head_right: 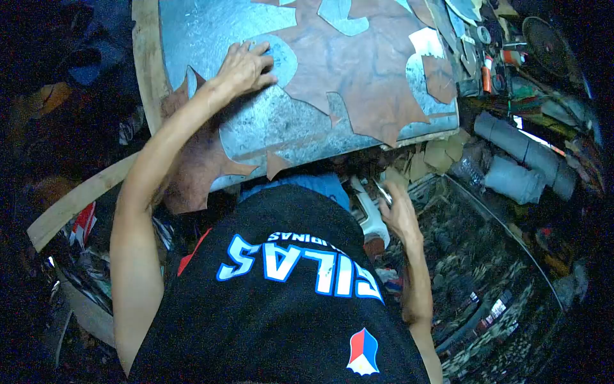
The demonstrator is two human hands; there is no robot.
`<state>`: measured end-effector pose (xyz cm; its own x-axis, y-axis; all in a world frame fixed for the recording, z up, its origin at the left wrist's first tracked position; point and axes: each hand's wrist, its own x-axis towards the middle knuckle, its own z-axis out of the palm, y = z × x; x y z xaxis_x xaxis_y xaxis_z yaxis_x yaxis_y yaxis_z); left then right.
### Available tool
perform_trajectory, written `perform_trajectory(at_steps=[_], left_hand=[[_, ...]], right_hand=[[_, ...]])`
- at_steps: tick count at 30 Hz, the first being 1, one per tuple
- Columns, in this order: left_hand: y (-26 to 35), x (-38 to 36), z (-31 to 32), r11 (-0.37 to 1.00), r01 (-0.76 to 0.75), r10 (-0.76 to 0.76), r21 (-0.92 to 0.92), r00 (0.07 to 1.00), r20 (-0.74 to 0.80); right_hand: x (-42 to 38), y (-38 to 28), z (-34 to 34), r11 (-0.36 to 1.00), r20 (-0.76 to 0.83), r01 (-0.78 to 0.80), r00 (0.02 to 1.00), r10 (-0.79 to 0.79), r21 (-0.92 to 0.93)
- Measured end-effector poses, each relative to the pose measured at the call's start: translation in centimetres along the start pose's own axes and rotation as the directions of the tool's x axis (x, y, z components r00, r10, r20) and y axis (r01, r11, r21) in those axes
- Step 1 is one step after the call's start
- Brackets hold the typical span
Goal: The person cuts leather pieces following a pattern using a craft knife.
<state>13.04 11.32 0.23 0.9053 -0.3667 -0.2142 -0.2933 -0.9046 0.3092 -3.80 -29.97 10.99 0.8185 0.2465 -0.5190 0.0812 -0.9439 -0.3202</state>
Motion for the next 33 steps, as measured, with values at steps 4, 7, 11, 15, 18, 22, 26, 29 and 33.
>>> perform_trajectory(at_steps=[4,7,11,15,18,22,26,29,33], left_hand=[[0.7,-0.3,1.5,0.999,0.024,-0.027,-0.023,0.989,-0.149],[1.3,-0.5,1.3,0.995,0.082,-0.09,-0.049,0.977,-0.193],[2.1,-0.5,1.0,0.983,0.173,-0.179,-0.054,0.975,-0.131],[2.4,-0.2,1.0,0.967,0.221,-0.233,-0.127,0.968,-0.092],[2.5,-0.2,1.2,0.965,0.231,-0.245,-0.123,0.963,-0.109],[2.6,0.2,1.5,0.96,0.251,-0.264,-0.122,0.959,-0.103],[2.6,0.2,1.4,0.96,0.259,-0.27,-0.108,0.957,-0.104],[2.8,0.3,1.5,0.959,0.263,-0.274,-0.102,0.955,-0.111],[2.9,0.4,0.9,0.952,0.292,-0.298,-0.093,0.953,-0.06]], right_hand=[[8.6,-6.4,-0.4,0.927,-0.272,0.28,0.939,-0.211,0.248],[16.6,-10.8,-0.9,0.868,-0.375,0.444,0.861,-0.344,0.223],[27.9,-15.2,-1.8,0.761,-0.35,0.638,0.744,-0.569,0.118],[35.4,-17.4,-2.6,0.674,-0.2,0.738,0.666,-0.718,0.038],[37.3,-18.3,-3.5,0.607,-0.058,0.791,0.604,-0.795,-0.081],[38.6,-18.6,-4.0,0.501,0.004,0.857,0.505,-0.863,-0.121],[39.4,-18.6,-4.0,0.479,0.033,0.872,0.484,-0.875,-0.102],[40.0,-18.3,-4.0,0.444,0.054,0.89,0.451,-0.891,-0.104],[40.1,-18.3,-4.5,0.409,0.085,0.897,0.426,-0.9,-0.17]])
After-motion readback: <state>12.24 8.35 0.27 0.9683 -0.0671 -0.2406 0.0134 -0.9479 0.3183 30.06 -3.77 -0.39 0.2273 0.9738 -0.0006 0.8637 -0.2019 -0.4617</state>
